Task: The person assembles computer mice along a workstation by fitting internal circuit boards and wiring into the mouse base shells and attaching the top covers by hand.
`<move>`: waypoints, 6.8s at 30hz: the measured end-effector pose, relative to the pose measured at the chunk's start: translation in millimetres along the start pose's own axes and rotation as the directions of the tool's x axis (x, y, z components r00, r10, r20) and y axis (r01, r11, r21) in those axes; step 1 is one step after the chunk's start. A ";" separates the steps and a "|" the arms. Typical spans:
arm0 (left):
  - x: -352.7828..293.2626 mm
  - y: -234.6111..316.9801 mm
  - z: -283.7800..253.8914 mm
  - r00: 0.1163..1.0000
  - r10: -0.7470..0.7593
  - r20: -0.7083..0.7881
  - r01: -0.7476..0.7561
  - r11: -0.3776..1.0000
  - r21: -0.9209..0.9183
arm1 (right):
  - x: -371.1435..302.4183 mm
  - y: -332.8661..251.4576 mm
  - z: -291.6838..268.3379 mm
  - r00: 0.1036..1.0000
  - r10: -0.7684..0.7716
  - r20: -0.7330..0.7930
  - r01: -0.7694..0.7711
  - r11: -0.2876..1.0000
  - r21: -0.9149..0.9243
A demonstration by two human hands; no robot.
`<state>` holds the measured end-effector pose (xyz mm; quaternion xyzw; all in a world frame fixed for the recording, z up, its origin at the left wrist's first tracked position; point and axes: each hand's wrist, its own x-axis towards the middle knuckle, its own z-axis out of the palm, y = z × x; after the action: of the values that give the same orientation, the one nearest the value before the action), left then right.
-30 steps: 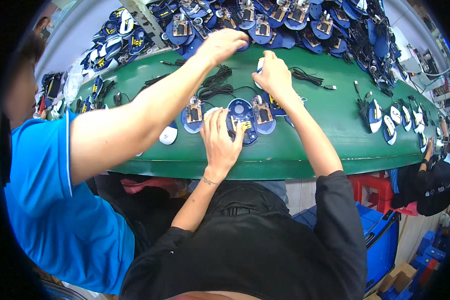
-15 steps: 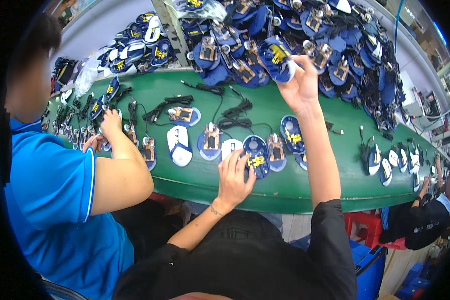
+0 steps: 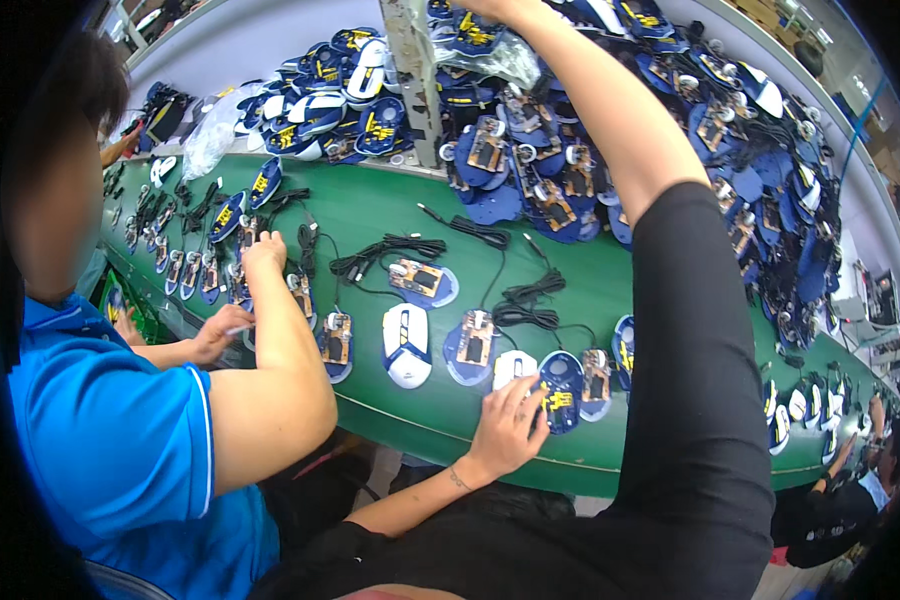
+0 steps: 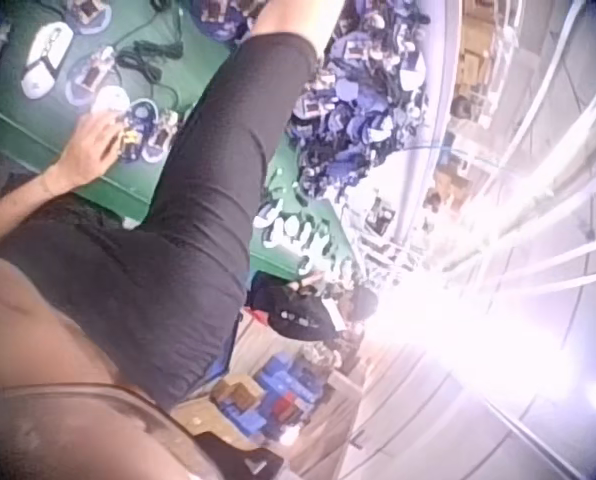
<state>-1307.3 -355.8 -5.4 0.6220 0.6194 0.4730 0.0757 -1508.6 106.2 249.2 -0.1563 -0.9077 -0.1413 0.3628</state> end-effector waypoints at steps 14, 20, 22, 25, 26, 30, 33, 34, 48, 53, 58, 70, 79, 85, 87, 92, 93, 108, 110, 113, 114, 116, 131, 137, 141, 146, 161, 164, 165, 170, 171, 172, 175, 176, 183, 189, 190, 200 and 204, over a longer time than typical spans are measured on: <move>-5.3 -6.3 1.4 0.998 -0.007 0.067 0.010 0.998 -0.056 | -130.9 -86.0 -164.5 0.963 0.249 -0.101 -0.232 0.960 0.158; -3.6 -14.7 -11.1 0.997 -0.007 0.082 0.006 1.000 0.014 | -376.0 -133.1 -279.4 0.704 0.710 -0.017 -0.707 0.703 0.074; 4.3 -9.3 -12.9 0.994 0.015 0.108 -0.015 1.000 0.005 | -433.2 -169.7 -296.5 0.469 0.877 0.108 -0.872 0.479 -0.104; 15.9 7.1 -22.2 0.989 -0.049 0.139 0.046 0.999 0.022 | -480.6 -204.8 -276.7 0.470 0.864 0.182 -0.849 0.499 -0.172; 18.4 13.2 -23.9 0.990 -0.045 0.132 0.040 0.999 0.036 | -484.9 -207.3 -267.6 0.534 0.829 0.166 -0.806 0.558 -0.196; 23.5 49.5 -6.4 0.992 0.081 0.100 -0.067 0.988 -0.136 | -502.1 -196.2 -236.6 0.541 0.822 0.178 -0.819 0.563 -0.112; 13.7 77.9 23.8 0.933 -0.091 0.348 0.228 0.899 -0.375 | -511.3 -177.4 -223.0 0.605 0.776 0.178 -0.783 0.620 -0.047; 12.3 80.1 36.8 0.937 -0.046 0.348 0.151 0.948 -0.281 | -507.2 -172.8 -225.2 0.607 0.778 0.160 -0.788 0.615 -0.002; 105.9 102.4 155.9 0.812 -0.382 0.441 0.279 0.918 0.281 | -578.1 -184.6 -318.0 0.042 0.978 -0.205 -0.972 0.087 0.219; 119.3 69.6 152.1 0.759 -0.307 0.574 0.435 0.895 -0.098 | -572.3 -181.3 -331.7 -0.046 0.995 0.094 -0.469 -0.104 0.877; 92.7 70.8 119.1 0.686 -0.061 0.725 0.726 -0.017 -0.688 | -546.6 -169.4 -320.7 0.034 0.994 0.100 -0.992 0.046 -0.118; 73.6 54.9 67.1 0.573 -0.044 0.819 0.742 -0.395 -0.541 | -487.5 -190.5 -305.0 0.748 0.624 0.226 -0.656 0.748 0.105; 58.2 70.5 73.7 0.923 -0.176 0.342 0.379 0.263 -0.887 | -472.9 -280.5 -248.4 -0.156 0.964 0.216 -0.436 -0.263 0.861; 64.2 58.0 69.2 0.833 -0.211 0.511 0.496 -0.121 -0.860 | -506.4 -234.1 -283.1 0.477 0.875 0.085 -0.875 0.464 0.135; 65.4 63.8 66.7 0.824 -0.150 0.547 0.510 -0.226 -0.830 | -533.4 -194.3 -289.9 0.606 0.791 0.083 -0.744 0.600 -0.294; 69.5 53.0 62.7 0.814 -0.136 0.564 0.507 -0.306 -0.806 | -555.2 -180.7 -300.3 0.536 0.803 0.263 -0.769 0.592 -0.240; 70.1 52.0 62.0 0.807 -0.150 0.572 0.519 -0.283 -0.807 | -536.9 -192.2 -300.8 0.421 0.895 0.149 -0.904 0.428 -0.015; 59.9 57.3 50.6 0.858 -0.129 0.497 0.484 -0.121 -0.867 | -451.3 -288.5 -235.4 0.567 0.817 0.109 -0.823 0.566 0.037; 66.5 58.8 43.1 0.850 -0.187 0.492 0.508 0.047 -0.860 | -451.4 -277.2 -243.2 0.452 0.847 0.280 -0.876 0.362 0.317; 70.4 48.6 39.0 0.801 -0.146 0.581 0.553 -0.194 -0.810 | -450.9 -285.1 -245.4 0.519 0.817 0.250 -0.841 0.437 0.318; 70.4 46.0 40.5 0.795 -0.145 0.589 0.533 -0.298 -0.792 | -450.4 -288.4 -248.2 0.568 0.789 0.233 -0.817 0.507 0.275; 69.0 46.4 40.9 0.777 -0.120 0.618 0.508 -0.459 -0.729 | -447.0 -284.8 -255.4 0.470 0.861 0.193 -0.843 0.373 0.389; 67.6 42.9 30.5 0.736 -0.053 0.675 0.671 -0.080 -0.737 | -444.1 -297.9 -269.3 0.156 0.958 0.242 -0.810 -0.016 0.586; 67.2 26.9 -3.8 0.965 0.102 0.241 -0.008 0.932 -0.362 | -550.2 -165.0 -317.8 -0.154 0.986 0.063 -0.962 -0.164 0.219; 58.2 -4.6 -16.6 0.972 0.140 0.191 -0.151 0.988 0.043 | -558.7 -149.9 -297.3 0.574 0.791 -0.211 -0.687 0.324 -0.651; 36.6 -31.8 -13.5 0.962 0.119 0.245 -0.146 0.985 0.096 | -444.3 -287.5 -223.6 0.372 0.909 0.188 -0.928 0.361 0.089; 96.3 29.2 96.0 0.896 -0.375 0.238 0.251 0.869 0.427 | -543.8 -239.9 -263.6 0.033 0.962 -0.272 -0.993 0.002 -0.114; 99.3 23.1 106.4 0.871 -0.399 0.285 0.310 0.898 0.312 | -555.3 -247.9 -262.0 0.088 0.968 -0.236 -0.982 0.044 -0.184; 100.2 20.6 103.8 0.882 -0.377 0.283 0.261 0.891 0.372 | -545.8 -251.4 -260.0 0.162 0.947 -0.277 -0.965 0.093 -0.246; 109.6 -0.5 73.1 0.853 -0.281 0.439 0.233 0.959 0.161 | -498.9 -266.4 -251.4 0.469 0.849 -0.243 -0.860 0.376 -0.344; 108.3 -7.7 73.1 0.860 -0.242 0.449 0.215 0.970 0.111 | -491.8 -271.4 -245.4 0.391 0.907 -0.159 -0.916 0.366 -0.165; 107.2 -14.4 73.9 0.866 -0.205 0.456 0.198 0.978 0.064 | -485.9 -274.9 -238.8 0.325 0.944 -0.058 -0.945 0.326 0.022; 114.5 -13.5 57.8 0.857 -0.217 0.467 0.291 0.952 -0.092 | -470.5 -280.9 -219.6 0.311 0.943 0.117 -0.950 0.304 0.073; 114.5 -15.8 55.7 0.857 -0.206 0.473 0.281 0.955 -0.093 | -470.8 -279.6 -213.0 0.410 0.905 0.112 -0.911 0.413 -0.010; 112.1 -27.0 27.4 0.753 -0.132 0.645 0.601 0.537 -0.592 | -461.1 -281.4 -212.3 0.214 0.972 0.098 -0.941 0.179 0.286; 96.5 8.9 -16.3 0.882 -0.291 0.370 0.430 0.818 -0.382 | -439.4 -293.0 -226.1 0.120 0.993 0.019 -0.851 0.093 0.518; 94.3 14.1 -17.9 0.815 -0.344 0.467 0.557 0.686 -0.467 | -434.1 -299.2 -225.1 0.161 0.987 0.018 -0.841 0.128 0.526; 54.5 -4.0 -11.2 0.590 0.052 0.806 0.730 -0.461 -0.505 | -431.7 -276.8 -248.0 0.399 0.881 0.255 -0.891 0.307 0.334; 62.0 -3.5 -11.7 0.556 0.032 0.830 0.739 -0.476 -0.477 | -427.6 -246.2 -250.5 0.601 0.712 0.364 -0.797 0.569 0.202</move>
<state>-1331.0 -308.6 29.1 0.0930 0.1432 0.4947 0.8521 -1155.6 -288.3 88.1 -0.4812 -0.7980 0.2097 0.2962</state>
